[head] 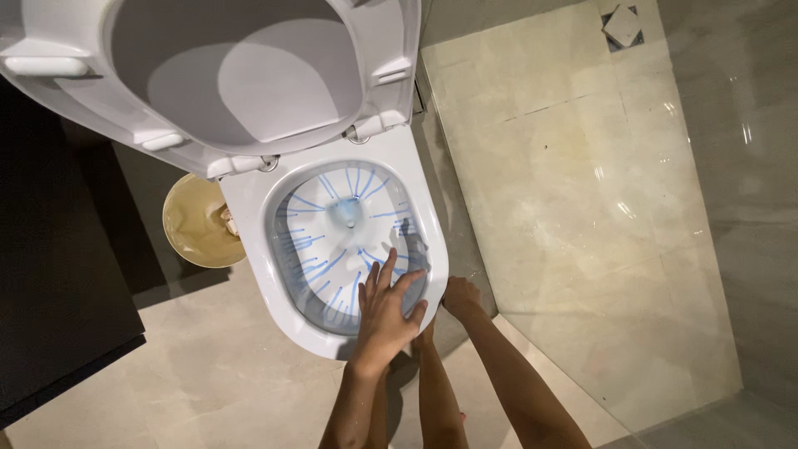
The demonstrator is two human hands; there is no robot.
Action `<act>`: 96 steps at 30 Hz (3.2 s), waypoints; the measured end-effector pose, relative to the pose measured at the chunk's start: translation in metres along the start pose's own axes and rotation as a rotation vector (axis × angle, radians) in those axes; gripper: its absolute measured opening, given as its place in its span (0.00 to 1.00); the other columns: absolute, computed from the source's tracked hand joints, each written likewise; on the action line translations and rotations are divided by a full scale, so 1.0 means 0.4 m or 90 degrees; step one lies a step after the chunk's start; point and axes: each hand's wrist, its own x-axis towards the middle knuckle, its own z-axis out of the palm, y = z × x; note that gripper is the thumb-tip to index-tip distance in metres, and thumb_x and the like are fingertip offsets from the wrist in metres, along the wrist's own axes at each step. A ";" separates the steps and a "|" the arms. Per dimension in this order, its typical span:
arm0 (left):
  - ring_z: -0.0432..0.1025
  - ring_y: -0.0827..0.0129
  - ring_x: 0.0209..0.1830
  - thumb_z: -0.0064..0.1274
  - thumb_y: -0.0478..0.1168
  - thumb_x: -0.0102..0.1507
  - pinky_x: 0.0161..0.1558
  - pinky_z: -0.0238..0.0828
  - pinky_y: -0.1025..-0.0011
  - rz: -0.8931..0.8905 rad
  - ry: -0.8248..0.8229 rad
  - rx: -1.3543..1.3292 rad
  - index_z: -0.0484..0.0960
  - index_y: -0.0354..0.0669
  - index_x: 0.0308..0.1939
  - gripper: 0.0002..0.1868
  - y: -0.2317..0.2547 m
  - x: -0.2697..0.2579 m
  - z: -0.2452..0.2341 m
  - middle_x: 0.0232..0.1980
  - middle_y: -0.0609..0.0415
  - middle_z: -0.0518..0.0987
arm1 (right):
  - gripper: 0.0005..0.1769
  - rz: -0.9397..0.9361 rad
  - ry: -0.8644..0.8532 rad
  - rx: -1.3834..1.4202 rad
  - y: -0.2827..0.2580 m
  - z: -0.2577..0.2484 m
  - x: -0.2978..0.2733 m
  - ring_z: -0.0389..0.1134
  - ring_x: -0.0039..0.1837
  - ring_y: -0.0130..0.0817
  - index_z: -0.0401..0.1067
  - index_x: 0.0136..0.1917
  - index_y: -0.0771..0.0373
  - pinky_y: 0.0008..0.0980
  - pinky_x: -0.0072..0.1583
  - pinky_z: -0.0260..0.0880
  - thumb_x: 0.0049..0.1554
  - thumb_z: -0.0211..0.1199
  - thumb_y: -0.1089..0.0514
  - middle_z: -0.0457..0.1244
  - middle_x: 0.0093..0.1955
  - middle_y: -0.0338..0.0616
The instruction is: The person cleans the inside of a toilet bowl using a toilet brush, scrubbing the sides and the bottom while blue cleaning liquid is visible in the water.
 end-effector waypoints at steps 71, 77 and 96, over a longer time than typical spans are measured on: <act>0.72 0.48 0.62 0.57 0.33 0.59 0.61 0.70 0.54 -0.077 0.142 0.014 0.80 0.47 0.56 0.20 -0.230 0.039 -0.120 0.63 0.45 0.75 | 0.22 -0.031 0.248 0.205 -0.265 -0.572 -0.774 0.74 0.40 0.52 0.75 0.64 0.47 0.47 0.43 0.73 0.56 0.61 0.55 0.71 0.38 0.55; 0.75 0.50 0.59 0.55 0.35 0.60 0.61 0.71 0.59 -0.079 0.228 -0.016 0.83 0.44 0.52 0.15 -0.268 0.024 -0.127 0.57 0.44 0.80 | 0.14 -0.177 0.172 0.107 -0.470 -0.350 -0.434 0.72 0.44 0.60 0.71 0.60 0.61 0.55 0.47 0.73 0.62 0.54 0.57 0.69 0.39 0.60; 0.73 0.46 0.55 0.68 0.42 0.48 0.53 0.69 0.51 -0.238 0.215 0.013 0.79 0.52 0.59 0.34 -0.299 -0.030 -0.207 0.57 0.47 0.79 | 0.33 -0.194 0.151 -0.073 -0.527 0.008 0.080 0.72 0.51 0.52 0.60 0.73 0.72 0.43 0.54 0.74 0.54 0.58 0.65 0.70 0.50 0.60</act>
